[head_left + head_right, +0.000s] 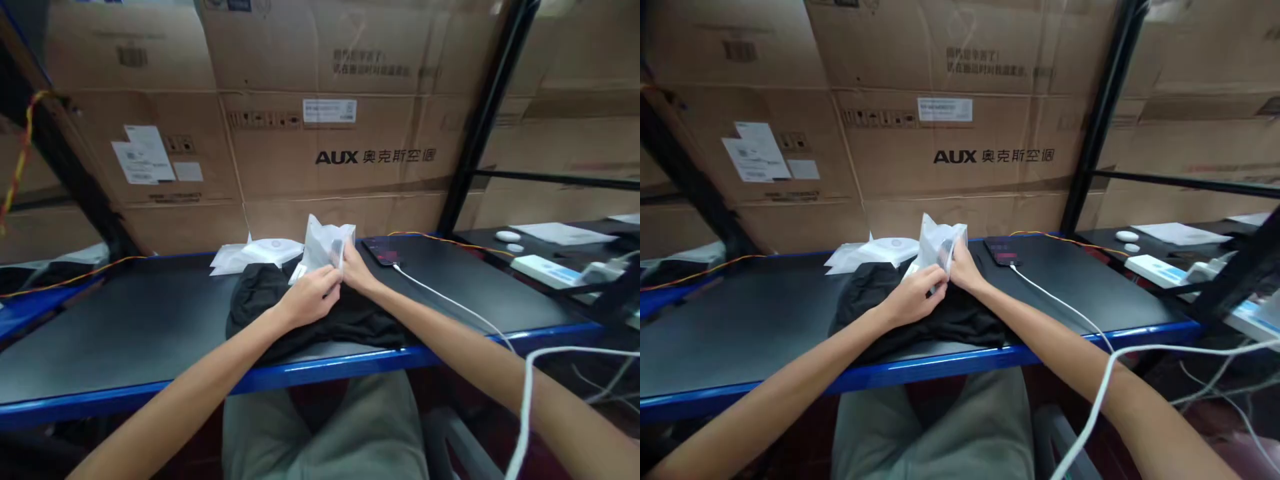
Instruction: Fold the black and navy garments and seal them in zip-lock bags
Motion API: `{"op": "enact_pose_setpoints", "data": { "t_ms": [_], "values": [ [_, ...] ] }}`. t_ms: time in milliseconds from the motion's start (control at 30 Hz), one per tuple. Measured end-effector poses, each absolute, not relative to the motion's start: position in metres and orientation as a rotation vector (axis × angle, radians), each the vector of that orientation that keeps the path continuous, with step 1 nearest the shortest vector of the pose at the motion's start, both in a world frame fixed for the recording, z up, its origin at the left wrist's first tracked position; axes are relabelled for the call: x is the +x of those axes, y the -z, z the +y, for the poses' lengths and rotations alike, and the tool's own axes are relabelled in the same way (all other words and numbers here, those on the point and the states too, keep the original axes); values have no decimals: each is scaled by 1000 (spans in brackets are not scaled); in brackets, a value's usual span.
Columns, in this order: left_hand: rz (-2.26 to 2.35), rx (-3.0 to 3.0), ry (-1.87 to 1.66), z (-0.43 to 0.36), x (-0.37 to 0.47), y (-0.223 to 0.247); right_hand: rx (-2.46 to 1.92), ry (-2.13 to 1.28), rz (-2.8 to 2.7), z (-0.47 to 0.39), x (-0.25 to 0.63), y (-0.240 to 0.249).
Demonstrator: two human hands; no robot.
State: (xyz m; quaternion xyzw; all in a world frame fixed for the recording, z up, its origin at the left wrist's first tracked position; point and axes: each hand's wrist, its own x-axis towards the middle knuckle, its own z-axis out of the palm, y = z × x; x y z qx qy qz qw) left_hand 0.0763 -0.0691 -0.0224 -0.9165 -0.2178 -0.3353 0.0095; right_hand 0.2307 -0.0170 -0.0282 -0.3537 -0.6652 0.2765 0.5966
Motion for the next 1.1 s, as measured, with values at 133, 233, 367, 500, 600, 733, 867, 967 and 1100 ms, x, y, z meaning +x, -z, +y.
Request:
{"op": "enact_pose_setpoints", "data": {
  "t_ms": [133, 233, 367, 500, 600, 733, 867, 967, 1100],
  "values": [
    [-694, -2886, 1065, -69, 75, 20, -912, -1048, -1686, -20, 242, 14],
    [-854, -2783, 1234, -64, 72, 16, -915, -1383, -1712, -26, 259, -1],
    [-1070, -2690, 1465, -57, 66, 13, -784, -1493, -1673, -31, 271, -10],
    [-945, -2889, 1366, -63, 67, 15, -823, -834, -1794, -28, 254, 5],
    [-875, -2943, 1290, -68, 71, 17, -890, -513, -1864, -24, 242, 17],
    [-974, -2873, 1375, -62, 69, 15, -1029, -366, -1906, -24, 246, 15],
    [-1254, -2699, 1795, -48, 57, 6, -983, -299, -1788, -37, 253, -1],
    [-1371, -2628, 2173, -43, 45, -7, -823, -265, -1671, -46, 258, -13],
    [-1394, -2805, 2635, -45, 31, -24, -723, -364, -1657, -46, 268, -20]
  ]
}}
